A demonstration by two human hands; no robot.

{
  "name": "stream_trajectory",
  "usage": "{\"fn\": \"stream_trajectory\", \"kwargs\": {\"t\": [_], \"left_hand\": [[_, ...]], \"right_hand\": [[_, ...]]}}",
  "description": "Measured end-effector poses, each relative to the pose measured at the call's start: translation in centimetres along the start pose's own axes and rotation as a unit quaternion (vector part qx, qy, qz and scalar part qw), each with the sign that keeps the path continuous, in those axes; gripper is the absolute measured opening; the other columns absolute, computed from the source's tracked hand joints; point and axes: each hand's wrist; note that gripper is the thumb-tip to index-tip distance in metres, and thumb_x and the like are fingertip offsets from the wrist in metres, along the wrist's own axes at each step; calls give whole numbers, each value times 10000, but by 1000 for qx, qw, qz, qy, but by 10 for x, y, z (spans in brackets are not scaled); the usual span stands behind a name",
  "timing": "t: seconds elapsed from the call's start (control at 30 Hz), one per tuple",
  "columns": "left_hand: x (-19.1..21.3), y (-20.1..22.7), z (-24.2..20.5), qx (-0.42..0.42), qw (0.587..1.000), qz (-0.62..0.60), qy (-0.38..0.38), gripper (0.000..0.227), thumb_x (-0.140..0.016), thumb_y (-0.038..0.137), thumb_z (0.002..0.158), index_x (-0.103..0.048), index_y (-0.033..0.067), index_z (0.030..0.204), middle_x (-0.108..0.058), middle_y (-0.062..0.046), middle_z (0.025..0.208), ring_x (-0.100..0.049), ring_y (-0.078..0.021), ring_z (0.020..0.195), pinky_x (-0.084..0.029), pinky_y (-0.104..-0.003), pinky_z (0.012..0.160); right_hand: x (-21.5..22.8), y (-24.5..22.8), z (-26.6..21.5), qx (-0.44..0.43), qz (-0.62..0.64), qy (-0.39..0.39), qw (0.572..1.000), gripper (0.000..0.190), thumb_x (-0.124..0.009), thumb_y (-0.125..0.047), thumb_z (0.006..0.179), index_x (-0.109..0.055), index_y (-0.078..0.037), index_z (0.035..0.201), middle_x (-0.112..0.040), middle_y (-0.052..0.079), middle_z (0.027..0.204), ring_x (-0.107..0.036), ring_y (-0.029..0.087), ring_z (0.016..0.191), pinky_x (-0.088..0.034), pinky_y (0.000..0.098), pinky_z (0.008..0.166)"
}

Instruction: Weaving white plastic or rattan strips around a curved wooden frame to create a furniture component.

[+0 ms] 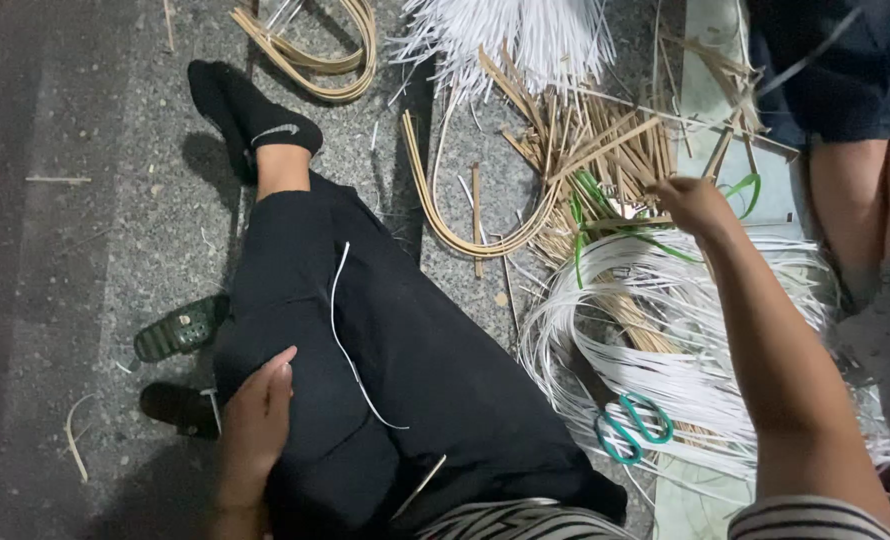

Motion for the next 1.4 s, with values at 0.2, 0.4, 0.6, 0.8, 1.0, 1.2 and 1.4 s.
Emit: {"fn": "stream_trajectory", "kwargs": {"t": [0.2, 0.4, 0.6, 0.8, 1.0, 1.2, 1.4], "left_hand": [[33, 26, -10, 36, 998, -26, -33, 442, -474, 400, 1027, -732, 126, 1258, -778, -123, 920, -748, -228, 854, -559, -366, 792], [44, 30, -20, 36, 997, -39, -50, 425, -492, 370, 1021, -729, 146, 1292, -757, -152, 795, -744, -230, 801, -550, -366, 731], [39, 26, -31, -8, 998, -64, -23, 381, -510, 314, 1020, -726, 126, 1272, -763, -133, 854, -746, -208, 833, -567, -345, 742], [44, 41, -52, -95, 983, -156, 23, 306, -557, 217, 1031, -718, 88, 1257, -760, -123, 891, -724, -178, 810, -556, -320, 726], [39, 71, -55, -273, 951, -132, 64, 216, -610, 148, 1050, -712, 54, 1216, -747, -161, 1025, -736, -271, 924, -567, -347, 797], [30, 106, -72, -213, 966, -146, 32, 224, -651, 142, 1002, -721, 69, 1201, -714, -149, 950, -711, -319, 850, -559, -373, 750], [19, 98, -80, -261, 952, -162, 11, 224, -653, 122, 1006, -673, 67, 1222, -725, -114, 1044, -722, -295, 921, -569, -372, 792]], "right_hand": [[-19, 94, -36, -75, 159, -24, 984, 250, -646, -189, 992, -715, -40, 1179, -654, 83, 895, -562, 155, 724, -458, 312, 625], [-21, 80, -111, 25, 70, 154, 985, 367, -492, -306, 1131, -741, -47, 1205, -663, 164, 832, -590, 187, 766, -467, 357, 759], [-11, 47, -140, 84, -164, 158, 970, 285, -598, -248, 1031, -714, -36, 1182, -758, 202, 913, -730, 335, 846, -497, 446, 827], [-15, 63, -135, 127, 0, 129, 984, 372, -571, -168, 1036, -609, -17, 1374, -706, 166, 972, -644, 243, 828, -507, 371, 736], [-60, -21, -211, 153, 391, -96, 903, 171, -605, -170, 1117, -650, -17, 1178, -673, 16, 1013, -627, 101, 872, -518, 276, 737], [-130, -108, -308, 241, 294, -299, 875, 145, -591, -81, 1011, -541, -42, 1142, -678, 81, 1060, -660, 127, 969, -510, 267, 713], [-156, -137, -323, 187, 262, -479, 817, 214, -412, -243, 1103, -509, -60, 1158, -689, 68, 936, -662, 124, 737, -568, 257, 695]]}}
Point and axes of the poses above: each hand's wrist, its own z-axis towards the middle knuckle, its own x-axis out of the back of the hand, y = z × x
